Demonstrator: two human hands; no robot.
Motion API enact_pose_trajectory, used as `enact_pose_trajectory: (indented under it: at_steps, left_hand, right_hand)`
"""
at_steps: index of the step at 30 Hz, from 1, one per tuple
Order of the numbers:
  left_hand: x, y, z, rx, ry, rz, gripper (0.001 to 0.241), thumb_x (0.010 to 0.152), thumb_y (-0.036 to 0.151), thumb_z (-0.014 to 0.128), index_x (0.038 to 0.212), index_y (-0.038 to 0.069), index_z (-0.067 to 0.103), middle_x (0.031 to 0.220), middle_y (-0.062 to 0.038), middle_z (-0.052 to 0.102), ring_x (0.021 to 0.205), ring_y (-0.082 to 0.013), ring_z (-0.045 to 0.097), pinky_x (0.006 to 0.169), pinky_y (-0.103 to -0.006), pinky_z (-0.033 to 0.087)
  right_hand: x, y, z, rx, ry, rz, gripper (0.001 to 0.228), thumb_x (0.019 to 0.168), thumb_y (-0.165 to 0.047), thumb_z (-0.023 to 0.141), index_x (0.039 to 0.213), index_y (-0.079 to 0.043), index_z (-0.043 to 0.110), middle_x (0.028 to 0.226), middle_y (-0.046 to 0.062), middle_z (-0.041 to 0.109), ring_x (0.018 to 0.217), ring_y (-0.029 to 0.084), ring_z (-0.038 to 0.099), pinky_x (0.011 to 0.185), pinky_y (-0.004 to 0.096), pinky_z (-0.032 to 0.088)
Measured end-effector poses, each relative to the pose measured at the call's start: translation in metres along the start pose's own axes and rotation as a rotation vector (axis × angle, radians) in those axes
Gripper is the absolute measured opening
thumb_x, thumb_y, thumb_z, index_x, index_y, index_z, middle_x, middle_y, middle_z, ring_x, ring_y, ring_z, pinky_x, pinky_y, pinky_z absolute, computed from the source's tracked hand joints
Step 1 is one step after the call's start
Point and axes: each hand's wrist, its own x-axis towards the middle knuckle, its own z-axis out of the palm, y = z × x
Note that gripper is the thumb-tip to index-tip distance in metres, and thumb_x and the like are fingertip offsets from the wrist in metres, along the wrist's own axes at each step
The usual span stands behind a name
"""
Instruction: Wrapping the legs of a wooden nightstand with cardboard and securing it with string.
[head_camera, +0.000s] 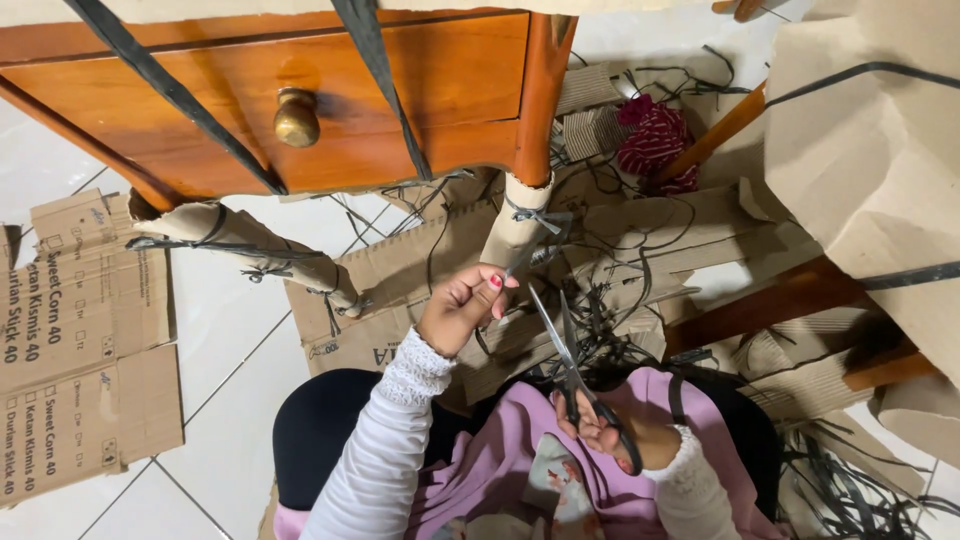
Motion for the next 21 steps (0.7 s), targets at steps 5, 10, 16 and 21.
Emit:
enact_pose_trajectory:
  at_steps: [5,10,16,21]
  left_hand:
    - [-0.002,-0.001,0.011,0.120,-0.119,0.027,0.014,0.107,0.011,0.057,0.110,0.013,0.071,0.070,0.004,0.069,0.052,-0.0017,0.055,0.053,-0.0172,0.050]
    - [-0.005,0.006,0.030,0.140,-0.112,-0.074,0.014,0.100,0.021,0.067,0.098,0.011,0.075,0.062,0.004,0.064,0.050,-0.0041,0.054,0.052,-0.0198,0.047]
    - [-0.006,0.009,0.038,0.174,-0.053,-0.130,0.013,0.094,0.022,0.075,0.096,0.010,0.078,0.081,0.002,0.075,0.062,-0.0030,0.058,0.057,-0.0200,0.049]
    - [-0.006,0.011,0.040,0.174,-0.021,-0.112,0.008,0.092,0.016,0.077,0.096,0.009,0.080,0.086,-0.001,0.078,0.061,-0.0021,0.059,0.056,-0.0189,0.052]
  right_hand:
    - [0.001,-0.001,-0.008,1.498,0.296,0.438,0.045,0.111,-0.038,0.043,0.136,-0.001,0.051,0.131,0.023,0.058,0.090,0.039,0.076,0.076,0.051,0.070]
    - [0.014,-0.027,0.012,0.652,0.453,0.346,0.035,0.110,-0.026,0.039,0.118,0.006,0.046,0.091,0.019,0.045,0.057,0.015,0.055,0.052,0.028,0.065]
    - [0.025,-0.043,0.029,-0.276,0.322,0.088,0.043,0.100,-0.047,0.045,0.092,-0.005,0.044,0.075,0.005,0.035,0.057,0.012,0.033,0.048,0.020,0.039]
    - [0.034,-0.069,0.051,-0.750,0.261,0.042,0.081,0.087,-0.089,0.026,0.082,-0.011,0.046,0.064,0.000,0.042,0.050,0.011,0.035,0.052,0.027,0.036]
